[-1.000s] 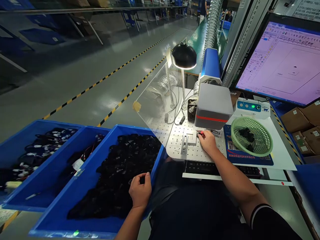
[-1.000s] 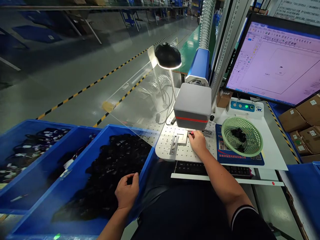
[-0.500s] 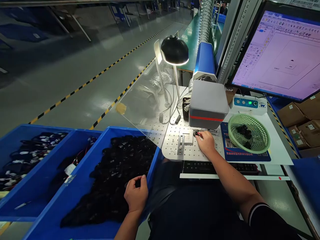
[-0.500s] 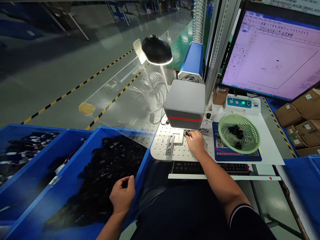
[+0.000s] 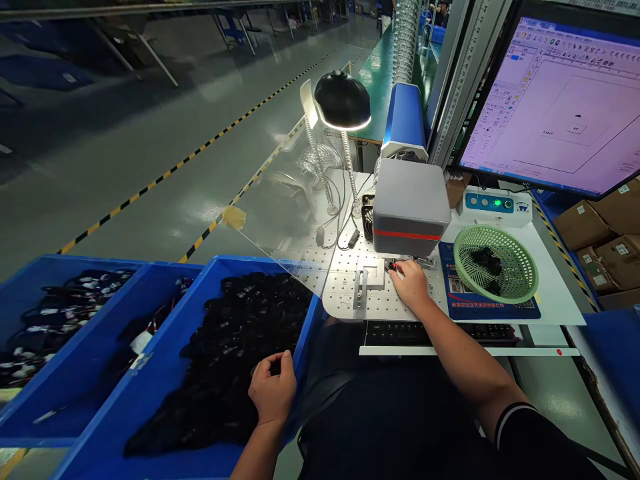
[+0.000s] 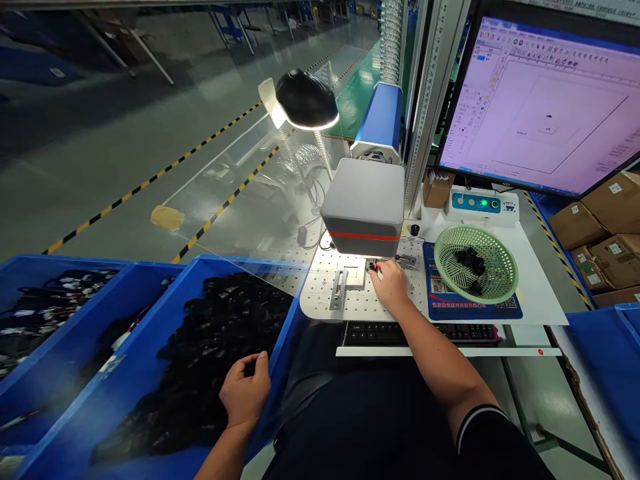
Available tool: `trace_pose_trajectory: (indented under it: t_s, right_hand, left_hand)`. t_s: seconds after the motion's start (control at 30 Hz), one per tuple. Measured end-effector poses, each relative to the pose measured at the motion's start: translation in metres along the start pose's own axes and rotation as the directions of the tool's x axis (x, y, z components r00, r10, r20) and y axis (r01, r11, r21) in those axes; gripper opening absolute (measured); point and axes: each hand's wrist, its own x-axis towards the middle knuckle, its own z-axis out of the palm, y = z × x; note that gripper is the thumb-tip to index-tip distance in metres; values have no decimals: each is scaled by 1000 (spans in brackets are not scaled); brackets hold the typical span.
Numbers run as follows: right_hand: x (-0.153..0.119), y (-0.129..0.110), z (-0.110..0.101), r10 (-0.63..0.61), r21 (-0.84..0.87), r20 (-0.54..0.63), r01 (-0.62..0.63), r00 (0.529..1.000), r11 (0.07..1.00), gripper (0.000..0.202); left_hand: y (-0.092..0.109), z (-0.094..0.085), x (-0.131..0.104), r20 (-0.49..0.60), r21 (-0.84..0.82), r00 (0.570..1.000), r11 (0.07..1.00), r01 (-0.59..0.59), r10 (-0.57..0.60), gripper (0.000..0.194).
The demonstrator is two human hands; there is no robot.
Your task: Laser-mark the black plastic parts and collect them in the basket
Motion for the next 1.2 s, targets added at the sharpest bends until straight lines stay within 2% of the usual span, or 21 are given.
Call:
trace_pose_trajectory:
  t_s: [0.13,0.43,1.2]
  right_hand:
    - [1,0,0,15,17,14,-15,1000,1000,20]
    - [-10,6,-8,9,92,13,-10,1000,996,27]
    - [1,-1,-4,20,40,40,-22,999,999,23]
  left_hand:
    - [-1,0,0,1,3,1000,1000,7,-7,29]
    - [1,0,2,31,-18,994,994,107,-106,29]
    - [-4,2,2,13,-31,996,996,86,-86,29]
